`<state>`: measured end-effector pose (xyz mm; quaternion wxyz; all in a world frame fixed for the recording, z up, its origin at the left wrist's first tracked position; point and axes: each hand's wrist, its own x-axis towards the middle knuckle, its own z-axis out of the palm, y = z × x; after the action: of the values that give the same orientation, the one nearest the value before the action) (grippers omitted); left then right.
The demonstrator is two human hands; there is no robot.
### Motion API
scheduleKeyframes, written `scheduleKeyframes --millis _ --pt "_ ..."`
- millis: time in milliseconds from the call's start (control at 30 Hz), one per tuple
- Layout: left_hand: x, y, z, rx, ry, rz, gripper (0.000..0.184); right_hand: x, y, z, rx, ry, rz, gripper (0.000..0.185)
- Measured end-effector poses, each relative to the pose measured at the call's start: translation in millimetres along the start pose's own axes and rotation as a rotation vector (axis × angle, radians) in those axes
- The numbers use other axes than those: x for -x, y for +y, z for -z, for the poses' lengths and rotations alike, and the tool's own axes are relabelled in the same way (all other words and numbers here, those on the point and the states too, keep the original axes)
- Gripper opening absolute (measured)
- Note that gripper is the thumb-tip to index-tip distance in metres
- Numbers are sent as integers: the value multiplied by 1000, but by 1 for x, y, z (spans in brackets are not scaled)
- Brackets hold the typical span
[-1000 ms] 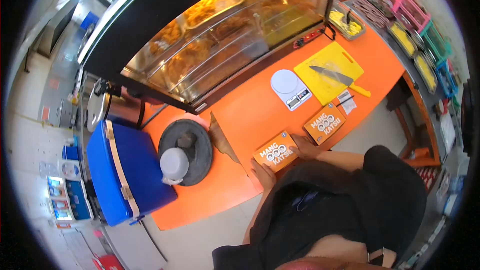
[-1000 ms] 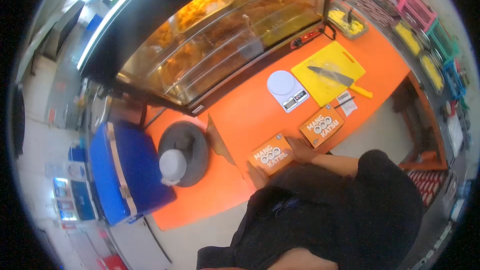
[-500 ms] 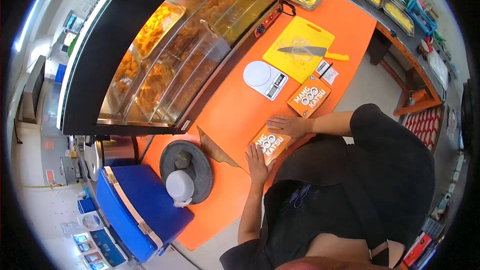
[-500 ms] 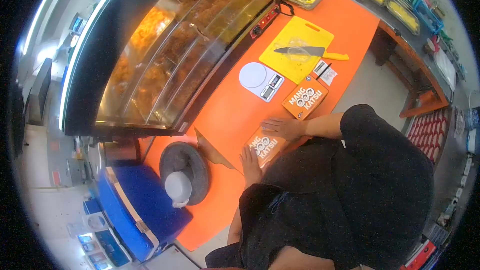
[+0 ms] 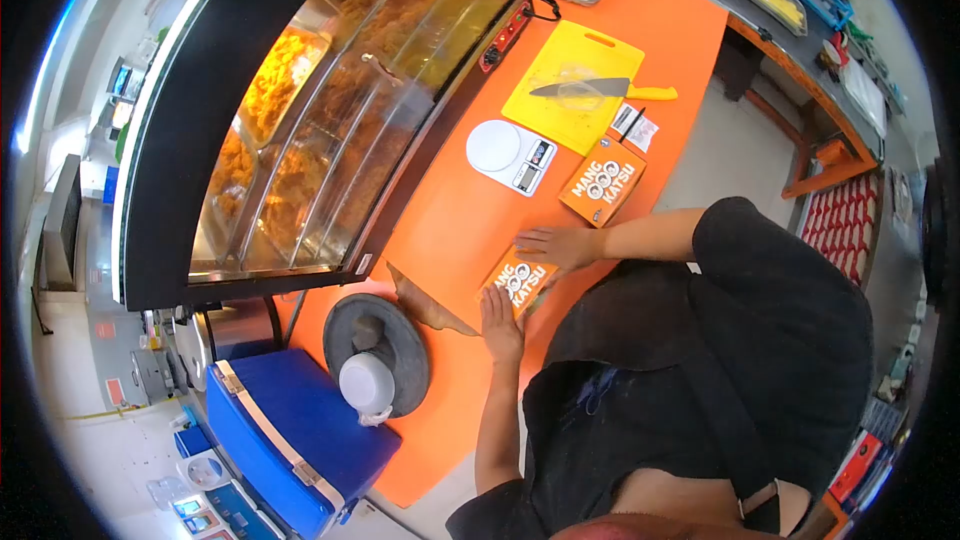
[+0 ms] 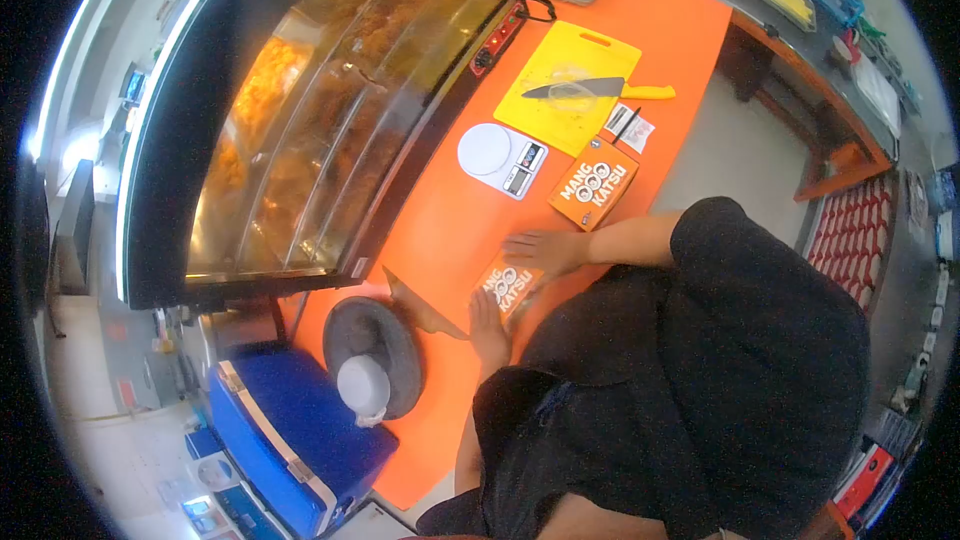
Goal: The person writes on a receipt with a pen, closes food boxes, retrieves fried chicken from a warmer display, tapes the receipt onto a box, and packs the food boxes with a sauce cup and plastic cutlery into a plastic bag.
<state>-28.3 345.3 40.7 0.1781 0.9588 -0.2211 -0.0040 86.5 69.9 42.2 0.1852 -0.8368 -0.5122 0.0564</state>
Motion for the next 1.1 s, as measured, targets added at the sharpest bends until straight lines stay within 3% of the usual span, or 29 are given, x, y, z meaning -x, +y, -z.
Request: scheduleKeyframes --millis 267,367,433,500,567,633,733,800,933,1033,1100 --pt "2 15 2 24 -5 53 80 6 -6 15 -34 -16 -53 89" --pt "2 8 -5 8 -4 55 79 -4 11 66 -78 78 -215 75" --pt "2 11 -4 -4 -29 77 77 8 71 68 -89 350 -372 62" --pt "-2 16 2 -16 -78 111 75 14 127 112 -105 439 -757 54" --pt "-8 28 12 -34 -114 185 73 37 187 119 191 623 -877 45" --pt "-17 41 24 0 -64 274 69 58 232 112 343 646 -977 29" --pt "-48 80 26 179 177 429 62 68 276 109 201 284 -1116 16" --pt "-84 110 24 335 371 528 54 68 279 113 35 463 -1012 14" --pt "-188 159 15 610 314 627 44 71 256 173 -94 694 -811 14" --pt "-284 198 19 735 261 523 40 80 231 221 -389 693 -779 17" --pt "-342 216 21 692 258 512 34 84 223 223 -394 684 -634 19"
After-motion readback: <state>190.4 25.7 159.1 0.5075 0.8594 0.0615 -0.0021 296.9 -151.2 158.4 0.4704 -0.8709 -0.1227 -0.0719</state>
